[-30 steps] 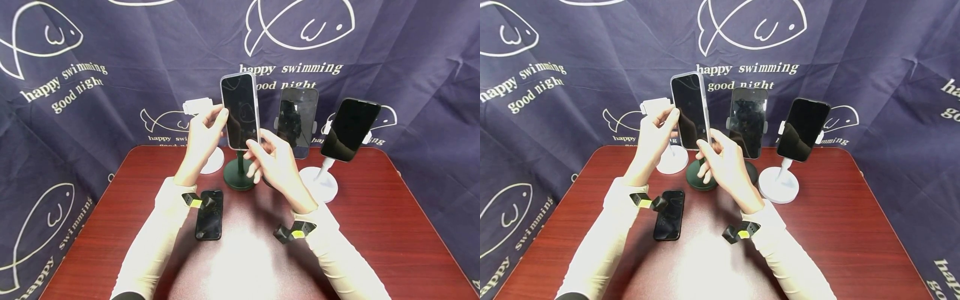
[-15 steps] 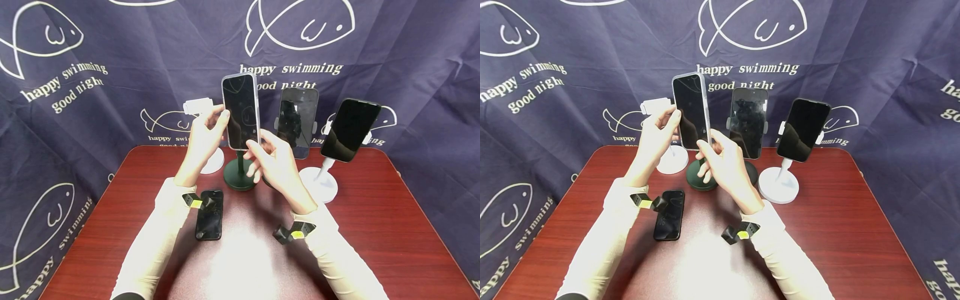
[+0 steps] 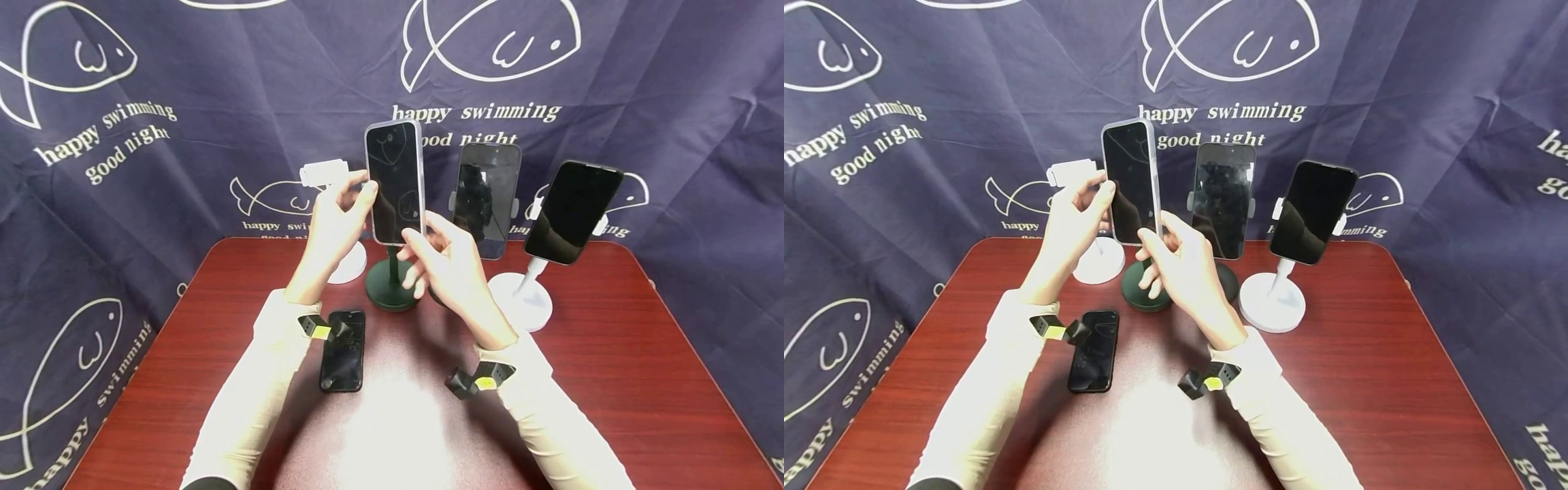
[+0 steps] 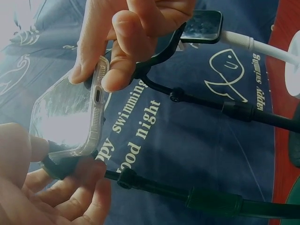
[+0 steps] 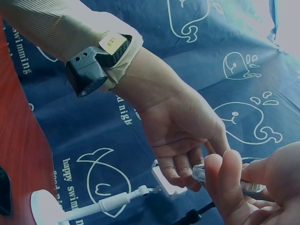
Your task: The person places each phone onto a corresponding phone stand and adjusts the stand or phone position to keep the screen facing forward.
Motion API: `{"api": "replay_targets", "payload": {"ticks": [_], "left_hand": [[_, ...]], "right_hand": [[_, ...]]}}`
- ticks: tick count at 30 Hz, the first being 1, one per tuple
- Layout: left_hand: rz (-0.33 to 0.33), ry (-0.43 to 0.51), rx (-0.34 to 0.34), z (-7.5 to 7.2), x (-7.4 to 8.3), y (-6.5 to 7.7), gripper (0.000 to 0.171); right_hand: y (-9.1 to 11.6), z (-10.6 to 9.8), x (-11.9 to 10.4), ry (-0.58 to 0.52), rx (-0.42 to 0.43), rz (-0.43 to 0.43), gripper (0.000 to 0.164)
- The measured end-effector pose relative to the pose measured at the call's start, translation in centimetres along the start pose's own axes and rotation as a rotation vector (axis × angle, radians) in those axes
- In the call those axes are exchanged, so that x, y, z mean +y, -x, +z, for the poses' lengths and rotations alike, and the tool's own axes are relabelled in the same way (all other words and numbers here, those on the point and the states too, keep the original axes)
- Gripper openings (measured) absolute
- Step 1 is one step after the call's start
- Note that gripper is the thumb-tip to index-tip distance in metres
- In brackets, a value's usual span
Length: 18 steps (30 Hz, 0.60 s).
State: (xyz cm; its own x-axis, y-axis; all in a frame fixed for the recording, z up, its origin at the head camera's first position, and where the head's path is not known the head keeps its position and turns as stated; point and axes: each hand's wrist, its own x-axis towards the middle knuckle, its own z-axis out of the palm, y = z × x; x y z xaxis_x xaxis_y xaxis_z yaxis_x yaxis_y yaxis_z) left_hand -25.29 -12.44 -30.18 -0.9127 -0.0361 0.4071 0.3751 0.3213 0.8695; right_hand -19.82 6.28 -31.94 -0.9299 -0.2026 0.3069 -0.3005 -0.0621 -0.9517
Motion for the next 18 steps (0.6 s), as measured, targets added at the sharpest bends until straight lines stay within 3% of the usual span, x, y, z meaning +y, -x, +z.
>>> {"api": "replay_targets", "payload": {"ticks": [11,18], "left_hand": [[-0.019,0.029,-0.014,-0.15,0.05,-0.03,0.042],[0.001,-0.004,-0.037,-0.42,0.18,-0.1,0.042]], "right_hand": [[-0.11,0.02,0.01,0.001,-0.006,0.015,0.024],[-0.16,0.08,0.14,0.01,-0.008,0.016,0.021]]}}
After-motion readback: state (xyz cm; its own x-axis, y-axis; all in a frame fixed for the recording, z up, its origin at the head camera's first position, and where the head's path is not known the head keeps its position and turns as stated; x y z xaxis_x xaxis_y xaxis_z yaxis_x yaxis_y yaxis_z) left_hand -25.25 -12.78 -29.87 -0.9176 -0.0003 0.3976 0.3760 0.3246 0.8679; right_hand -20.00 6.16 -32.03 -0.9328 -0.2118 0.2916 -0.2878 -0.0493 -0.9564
